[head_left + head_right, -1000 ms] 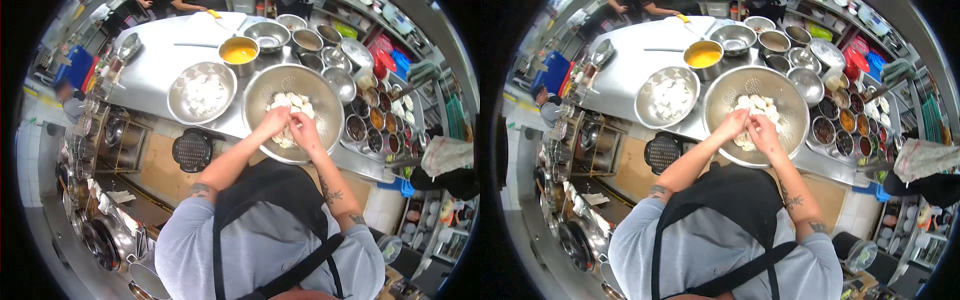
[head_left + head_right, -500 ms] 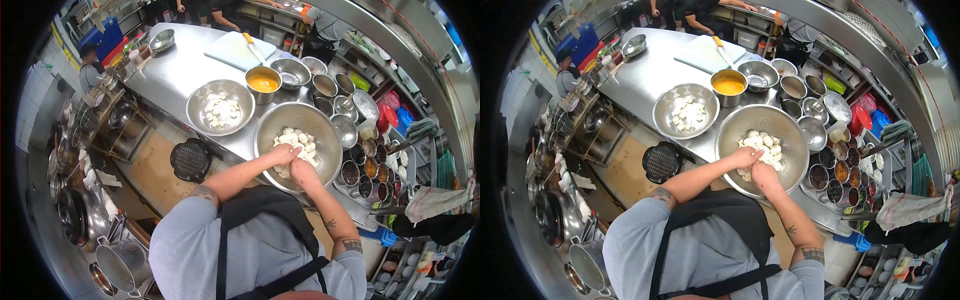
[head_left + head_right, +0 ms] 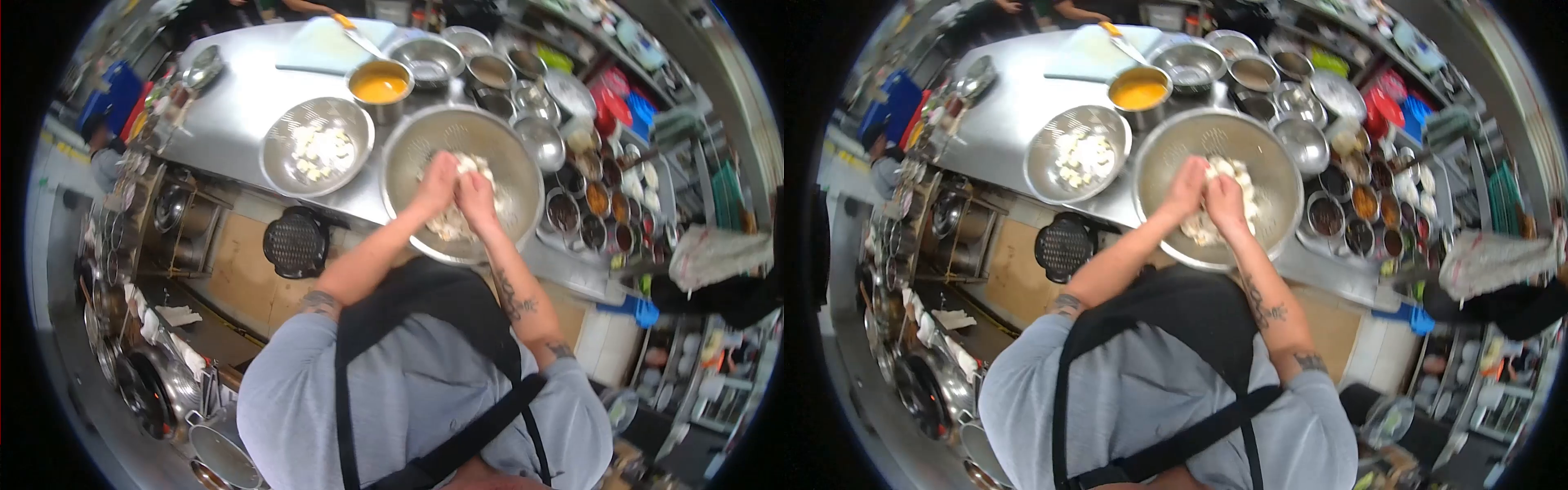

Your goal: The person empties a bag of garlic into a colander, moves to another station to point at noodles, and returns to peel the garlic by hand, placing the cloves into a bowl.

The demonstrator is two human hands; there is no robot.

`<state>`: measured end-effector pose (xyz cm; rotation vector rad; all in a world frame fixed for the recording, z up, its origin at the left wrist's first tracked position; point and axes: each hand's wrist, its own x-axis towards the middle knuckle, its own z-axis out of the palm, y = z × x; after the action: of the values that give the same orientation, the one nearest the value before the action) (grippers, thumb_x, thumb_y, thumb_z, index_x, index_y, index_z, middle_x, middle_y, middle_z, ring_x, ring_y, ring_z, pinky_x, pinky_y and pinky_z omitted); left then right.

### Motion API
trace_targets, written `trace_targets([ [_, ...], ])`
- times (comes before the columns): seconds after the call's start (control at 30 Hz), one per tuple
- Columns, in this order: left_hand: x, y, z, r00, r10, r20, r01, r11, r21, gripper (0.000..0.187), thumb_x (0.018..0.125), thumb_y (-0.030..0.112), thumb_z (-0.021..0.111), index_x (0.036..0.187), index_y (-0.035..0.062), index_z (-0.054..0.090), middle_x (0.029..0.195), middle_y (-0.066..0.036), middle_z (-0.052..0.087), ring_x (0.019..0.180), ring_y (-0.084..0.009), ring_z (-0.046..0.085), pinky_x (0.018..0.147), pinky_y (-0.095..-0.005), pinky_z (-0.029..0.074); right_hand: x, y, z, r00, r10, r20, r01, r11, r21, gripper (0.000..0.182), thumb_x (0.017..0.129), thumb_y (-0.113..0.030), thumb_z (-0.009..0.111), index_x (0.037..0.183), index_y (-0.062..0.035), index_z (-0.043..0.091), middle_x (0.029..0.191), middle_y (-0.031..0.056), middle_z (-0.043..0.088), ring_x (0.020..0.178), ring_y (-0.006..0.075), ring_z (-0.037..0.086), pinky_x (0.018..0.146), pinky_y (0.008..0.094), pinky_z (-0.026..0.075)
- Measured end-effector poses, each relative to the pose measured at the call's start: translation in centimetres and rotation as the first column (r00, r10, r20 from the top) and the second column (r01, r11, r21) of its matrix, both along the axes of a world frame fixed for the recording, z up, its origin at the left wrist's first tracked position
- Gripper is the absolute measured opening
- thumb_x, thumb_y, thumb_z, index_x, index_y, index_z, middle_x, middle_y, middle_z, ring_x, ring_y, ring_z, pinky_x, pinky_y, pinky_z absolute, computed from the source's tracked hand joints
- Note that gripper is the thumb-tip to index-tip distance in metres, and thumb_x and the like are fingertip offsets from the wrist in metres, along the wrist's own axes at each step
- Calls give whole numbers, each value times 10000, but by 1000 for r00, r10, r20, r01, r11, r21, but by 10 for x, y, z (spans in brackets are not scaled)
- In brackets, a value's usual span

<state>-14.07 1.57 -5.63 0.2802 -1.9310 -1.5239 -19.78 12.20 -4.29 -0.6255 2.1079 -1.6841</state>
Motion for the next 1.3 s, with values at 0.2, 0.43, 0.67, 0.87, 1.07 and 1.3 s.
trace_targets([
  [0.2, 25, -46, 36, 614, -716, -331, 498, 27, 867, 316, 1055, 327, 380, 1151, 82, 555, 980, -80, 622, 769, -122, 561, 583, -280, 471, 36, 28, 41, 820, 211, -533, -231, 972, 29, 137, 907, -105, 539, 839, 10, 570, 758, 213, 604, 718, 389, 606, 661, 452, 479],
  [0.43, 29, -30, 45, 875, -477, 83, 193, 500, 844, 377, 1055, 385, 400, 1186, 63, 547, 983, -49, 603, 750, -117, 521, 636, -261, 435, 22, 43, 24, 804, 405, -434, -198, 872, 447, 234, 896, -207, 621, 953, 19, 641, 805, 237, 633, 808, 405, 637, 714, 462, 502],
  [0.67, 36, -27, 34, 840, -538, 72, 250, 501, 829, 304, 1051, 329, 432, 1199, 78, 518, 1026, -26, 594, 788, -121, 543, 654, -240, 441, 12, 38, 32, 969, 210, -131, -161, 936, 312, 396, 932, -354, 614, 1095, 6, 638, 862, 183, 670, 761, 295, 665, 675, 402, 518],
  [0.87, 33, 11, 45, 905, -409, 118, 193, 641, 742, 228, 1044, 251, 399, 1162, 82, 499, 989, -73, 612, 764, -174, 614, 624, -288, 530, 35, 11, 47, 953, 114, 282, -93, 992, -88, 385, 1040, -325, 440, 1236, -6, 531, 857, 96, 628, 738, 187, 601, 669, 326, 488],
  [1.07, 21, 23, 57, 966, -259, -16, 191, 666, 721, 233, 989, 192, 434, 977, 21, 592, 900, -88, 635, 787, -159, 630, 663, -310, 531, 44, 12, 27, 964, 42, -264, -70, 993, -97, 403, 1053, -313, 360, 1315, -13, 422, 1184, 288, 591, 1071, 413, 619, 891, 454, 488],
  [1.3, 16, 20, 65, 956, -288, 54, 122, 559, 820, 178, 970, 236, 516, 988, 81, 602, 885, -25, 601, 749, -113, 595, 568, -243, 475, 34, 14, 24, 972, -57, -226, 43, 997, -65, 293, 1037, -219, 381, 1130, 10, 538, 831, 244, 649, 813, 403, 666, 718, 445, 512],
])
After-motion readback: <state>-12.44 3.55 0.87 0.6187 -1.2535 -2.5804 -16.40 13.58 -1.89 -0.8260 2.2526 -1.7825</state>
